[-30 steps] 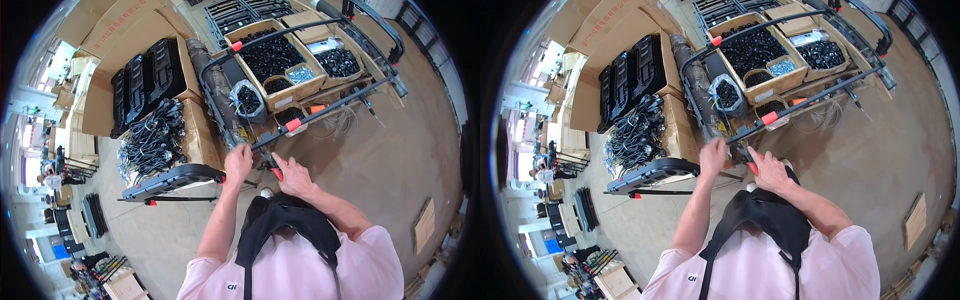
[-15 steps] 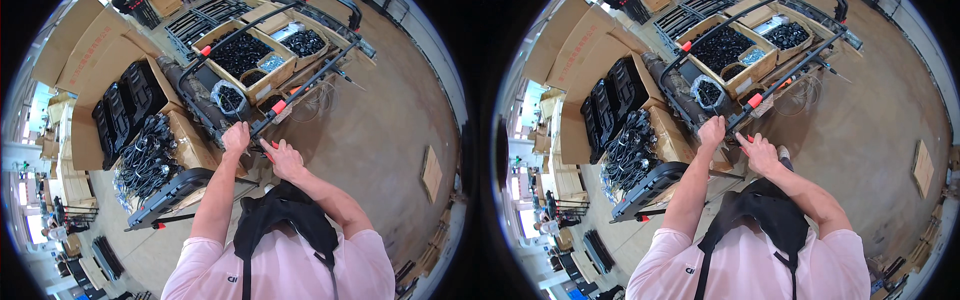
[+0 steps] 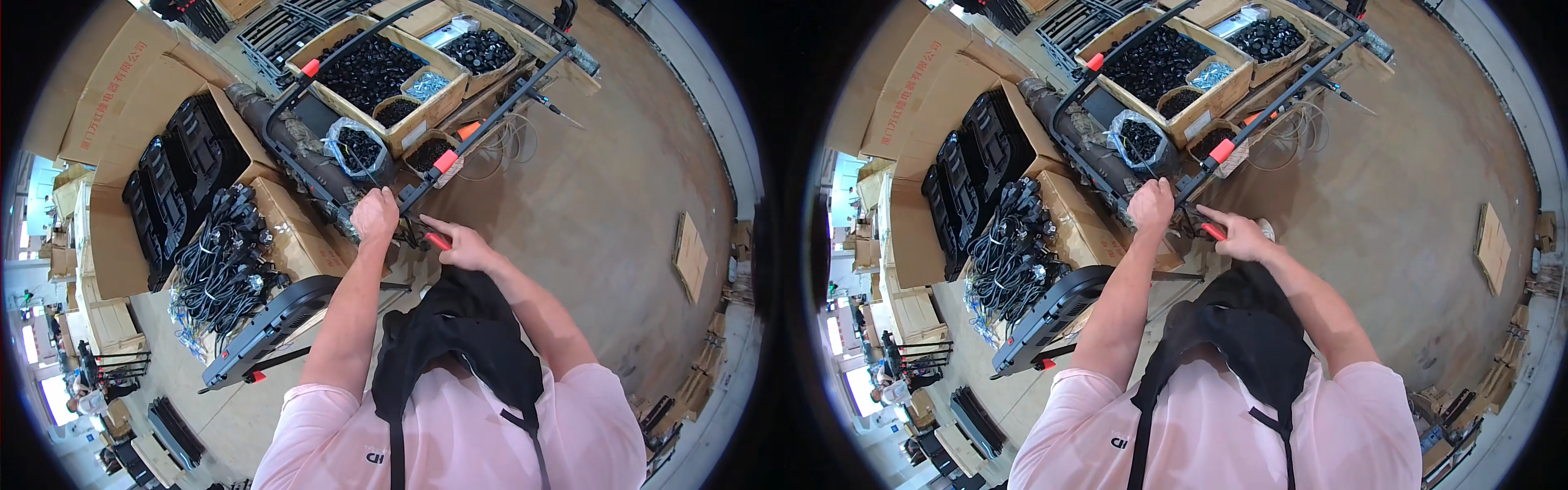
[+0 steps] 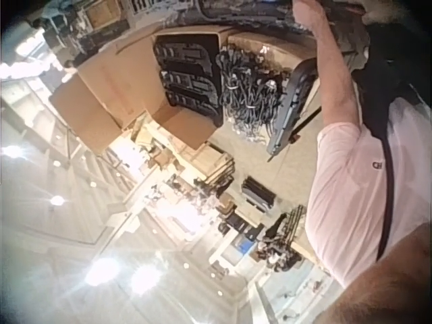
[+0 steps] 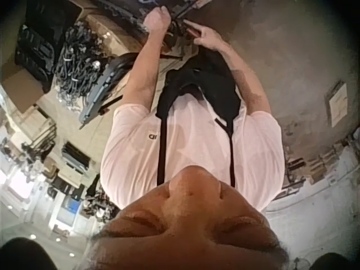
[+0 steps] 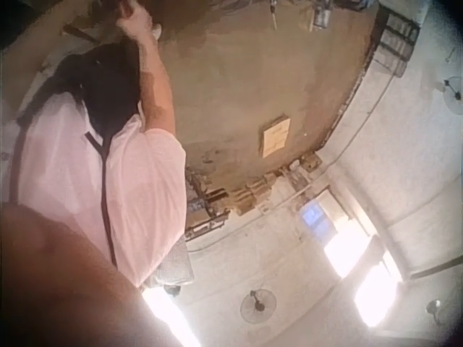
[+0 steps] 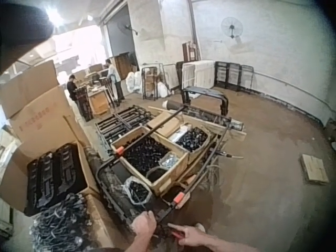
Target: Assembling plastic and metal components for outdoor equipment using a power drill and wiring.
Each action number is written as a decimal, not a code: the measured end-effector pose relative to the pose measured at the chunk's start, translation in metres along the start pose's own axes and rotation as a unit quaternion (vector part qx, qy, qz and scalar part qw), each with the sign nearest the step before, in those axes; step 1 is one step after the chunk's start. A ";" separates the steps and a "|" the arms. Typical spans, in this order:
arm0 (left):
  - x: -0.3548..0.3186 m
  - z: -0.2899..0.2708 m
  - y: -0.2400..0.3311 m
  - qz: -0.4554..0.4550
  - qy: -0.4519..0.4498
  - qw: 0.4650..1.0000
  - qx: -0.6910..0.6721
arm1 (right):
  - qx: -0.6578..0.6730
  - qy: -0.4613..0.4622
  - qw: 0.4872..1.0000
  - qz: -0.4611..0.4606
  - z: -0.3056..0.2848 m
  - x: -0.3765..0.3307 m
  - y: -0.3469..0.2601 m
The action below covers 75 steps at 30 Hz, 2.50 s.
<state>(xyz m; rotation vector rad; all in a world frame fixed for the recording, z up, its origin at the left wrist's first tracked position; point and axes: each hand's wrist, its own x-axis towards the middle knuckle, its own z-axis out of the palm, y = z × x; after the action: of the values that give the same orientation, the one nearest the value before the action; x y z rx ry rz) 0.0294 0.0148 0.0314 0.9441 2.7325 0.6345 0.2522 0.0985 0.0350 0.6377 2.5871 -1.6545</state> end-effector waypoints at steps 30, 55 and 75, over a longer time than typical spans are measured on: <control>0.012 0.006 0.029 -0.103 -0.012 0.994 0.015 | 0.512 -0.148 0.720 0.443 0.057 0.176 0.295; 0.213 -0.215 -0.176 -0.228 0.200 0.919 0.254 | 0.099 -0.188 0.947 0.241 -0.205 0.096 0.073; -0.035 -0.036 0.037 -0.248 0.290 0.578 -0.722 | 0.061 -0.148 0.986 -0.046 -0.054 0.282 -0.094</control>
<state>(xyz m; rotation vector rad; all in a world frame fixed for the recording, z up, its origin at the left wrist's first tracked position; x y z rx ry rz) 0.0662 0.0069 0.0815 -0.5181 1.4525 2.5796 -0.0270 0.2048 0.0791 0.2516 2.3519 -1.7889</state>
